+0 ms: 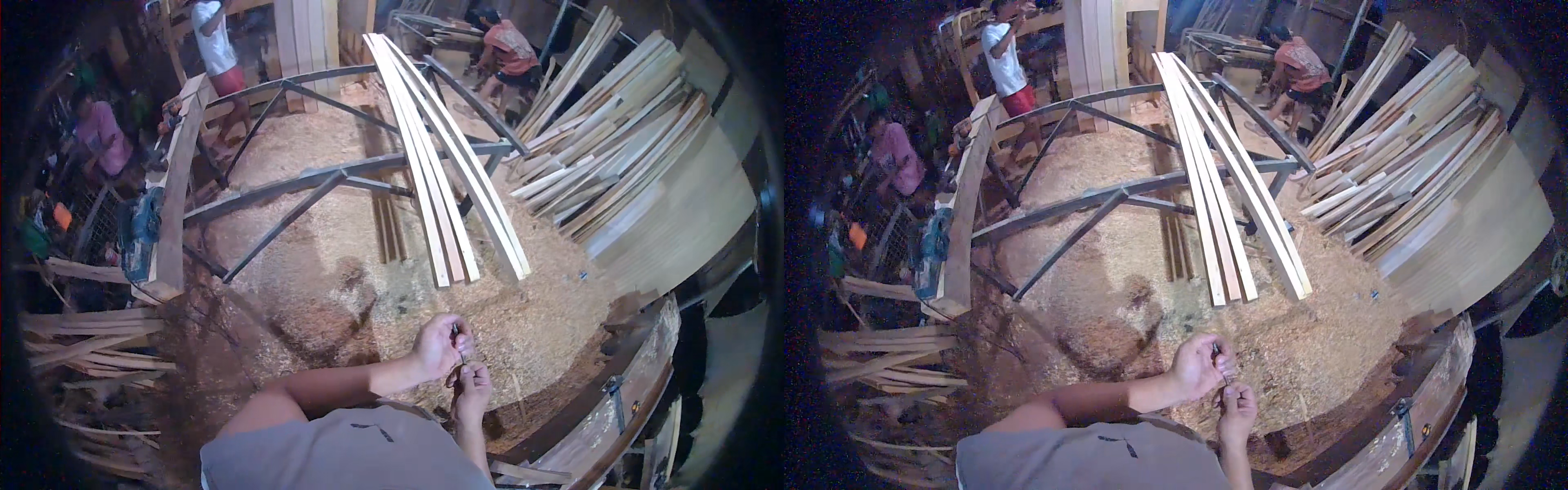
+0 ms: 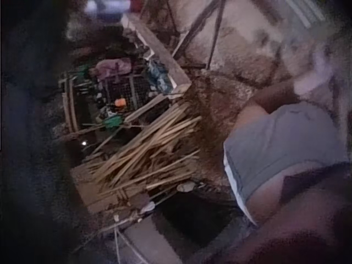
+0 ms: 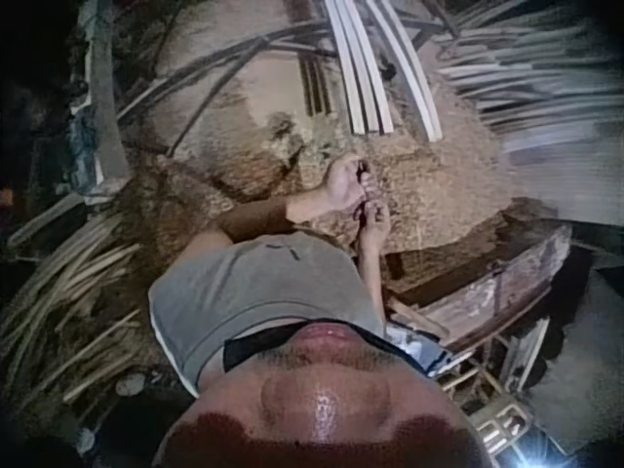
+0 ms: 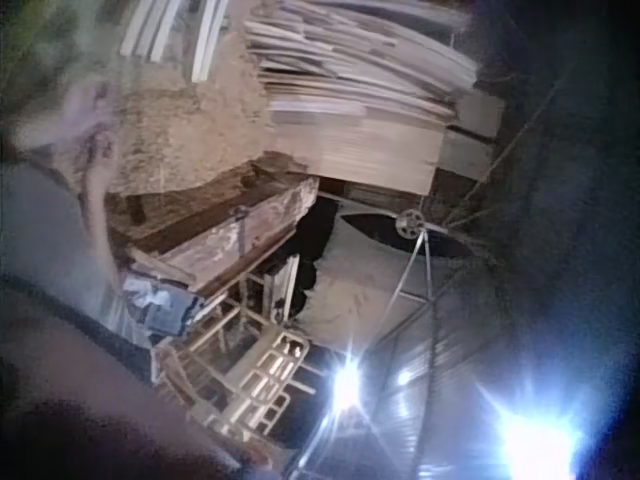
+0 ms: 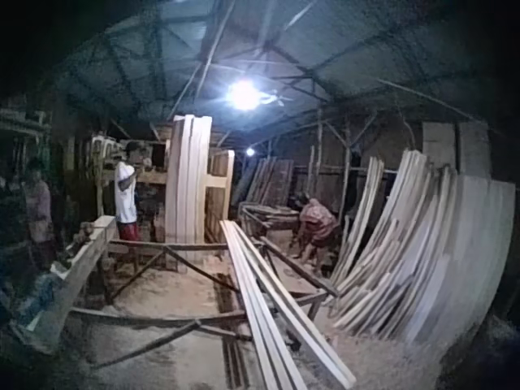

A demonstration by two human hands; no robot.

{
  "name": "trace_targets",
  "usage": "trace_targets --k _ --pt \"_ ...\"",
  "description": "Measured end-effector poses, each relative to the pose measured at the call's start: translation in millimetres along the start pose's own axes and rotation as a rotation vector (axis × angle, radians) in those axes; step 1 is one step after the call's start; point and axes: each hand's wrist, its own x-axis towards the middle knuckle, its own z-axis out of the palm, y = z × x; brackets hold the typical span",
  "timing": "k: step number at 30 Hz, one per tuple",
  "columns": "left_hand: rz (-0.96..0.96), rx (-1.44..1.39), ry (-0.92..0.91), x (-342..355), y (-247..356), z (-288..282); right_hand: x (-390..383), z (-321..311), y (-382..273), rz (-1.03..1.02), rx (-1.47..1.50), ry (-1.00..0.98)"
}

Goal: The person drills holes into wood slats using a power drill, aligns them with a square tool, and sorts through screws in a toolbox.

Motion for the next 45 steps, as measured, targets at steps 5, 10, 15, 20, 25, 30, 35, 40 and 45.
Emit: trace_targets --k 5,10,15,20,25,30,35,40,45 --pt "0.024 -0.060 -0.040 13.4 18.8 -21.9 21.9 19.6 10.7 0.137 0.278 0.066" --pt "0.150 -0.027 0.044 7.6 41.8 -8.8 28.8 83.6 -3.8 0.201 0.199 0.001" --pt "0.174 0.031 0.069 6.3 76.2 -23.0 43.1 103.4 6.8 0.112 0.018 -0.218" --pt "0.194 0.058 0.122 7.3 105.4 -33.2 56.0 122.3 20.3 0.058 -0.047 -0.234" --pt "0.223 0.132 0.107 2.4 123.4 -28.7 62.8 129.0 30.3 0.005 -0.110 -0.256" --pt "0.113 0.182 0.370 5.7 134.4 -17.5 69.6 129.6 38.3 0.043 -0.227 -0.126" --pt "0.102 0.080 0.027 20.0 135.2 -18.9 74.3 128.6 22.5 0.052 -0.241 -0.235" --pt "0.044 0.079 0.072 35.7 100.4 -5.2 74.4 101.4 11.1 0.130 -0.195 -0.067" --pt "-0.103 0.164 0.057 73.9 72.9 -11.2 89.2 68.7 3.8 0.162 -0.071 0.090"
